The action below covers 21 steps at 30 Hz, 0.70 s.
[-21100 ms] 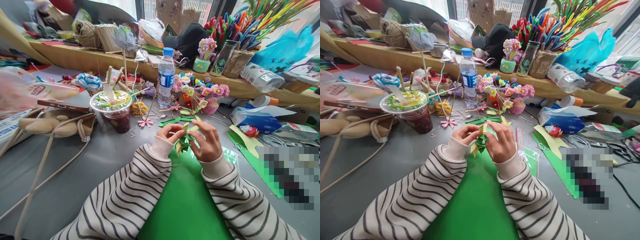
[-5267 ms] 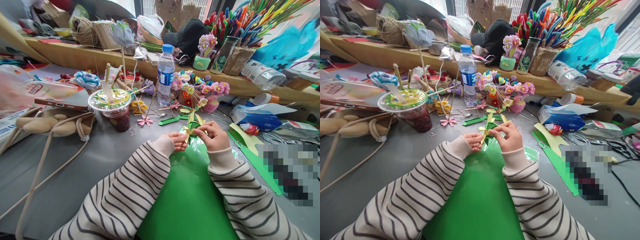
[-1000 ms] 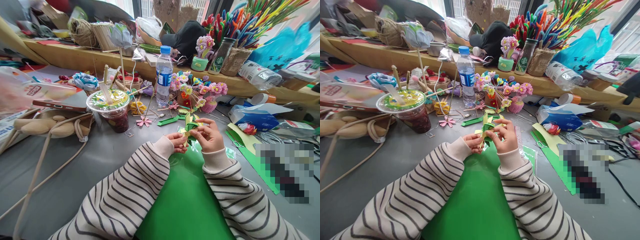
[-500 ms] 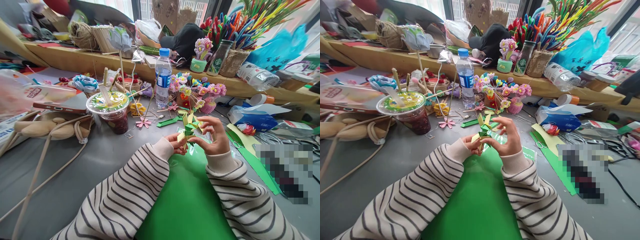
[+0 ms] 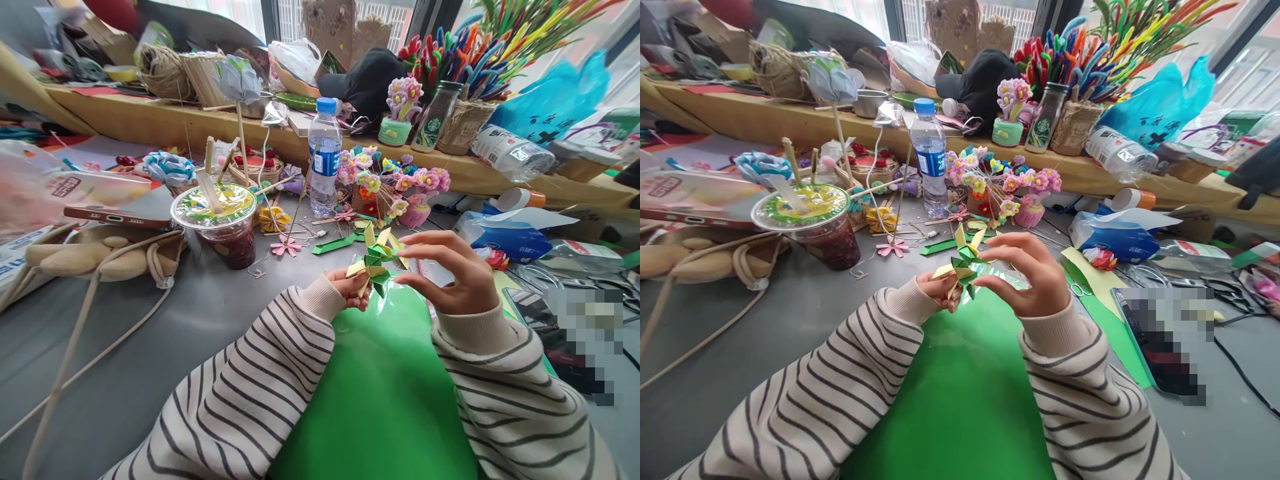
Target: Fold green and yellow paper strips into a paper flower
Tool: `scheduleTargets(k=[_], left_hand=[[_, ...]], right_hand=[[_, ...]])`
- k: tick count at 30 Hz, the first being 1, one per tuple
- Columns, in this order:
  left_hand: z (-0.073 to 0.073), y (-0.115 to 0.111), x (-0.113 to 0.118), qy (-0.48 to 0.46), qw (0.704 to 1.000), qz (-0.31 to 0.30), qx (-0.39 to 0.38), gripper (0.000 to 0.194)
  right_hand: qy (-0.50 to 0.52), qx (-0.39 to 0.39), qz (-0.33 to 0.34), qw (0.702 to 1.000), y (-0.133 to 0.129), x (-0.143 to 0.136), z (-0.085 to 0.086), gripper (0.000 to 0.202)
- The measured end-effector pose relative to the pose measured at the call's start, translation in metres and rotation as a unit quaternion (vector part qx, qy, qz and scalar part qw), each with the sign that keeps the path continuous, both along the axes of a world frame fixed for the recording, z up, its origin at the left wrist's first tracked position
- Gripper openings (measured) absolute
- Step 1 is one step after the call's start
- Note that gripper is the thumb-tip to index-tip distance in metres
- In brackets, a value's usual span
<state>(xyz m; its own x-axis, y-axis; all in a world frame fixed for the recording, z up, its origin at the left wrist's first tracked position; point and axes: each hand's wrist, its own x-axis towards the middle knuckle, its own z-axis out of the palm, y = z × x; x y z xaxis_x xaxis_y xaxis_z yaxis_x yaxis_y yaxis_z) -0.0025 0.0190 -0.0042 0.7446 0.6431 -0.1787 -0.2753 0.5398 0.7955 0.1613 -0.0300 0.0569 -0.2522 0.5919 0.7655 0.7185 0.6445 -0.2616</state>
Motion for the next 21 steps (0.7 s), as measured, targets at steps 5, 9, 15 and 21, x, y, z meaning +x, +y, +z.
scheduleTargets(k=[5, 9, 15, 21], left_hand=[[-0.003, 0.003, -0.001, -0.015, 0.999, -0.015, -0.024, 0.039], [-0.002, 0.005, 0.001, -0.015, 0.998, -0.014, -0.059, 0.038], [0.007, 0.008, 0.005, 0.053, 0.994, -0.017, -0.097, 0.028], [0.006, 0.009, 0.006, 0.067, 0.994, -0.026, -0.084, 0.028]], right_hand=[[-0.110, 0.019, 0.006, 0.994, 0.000, -0.002, 0.003, 0.021], [-0.090, 0.045, -0.032, 0.994, 0.001, -0.010, -0.006, 0.014], [-0.098, 0.034, -0.032, 0.994, 0.003, -0.015, -0.015, 0.013], [-0.086, 0.032, -0.053, 0.994, 0.002, -0.015, -0.012, 0.016]])
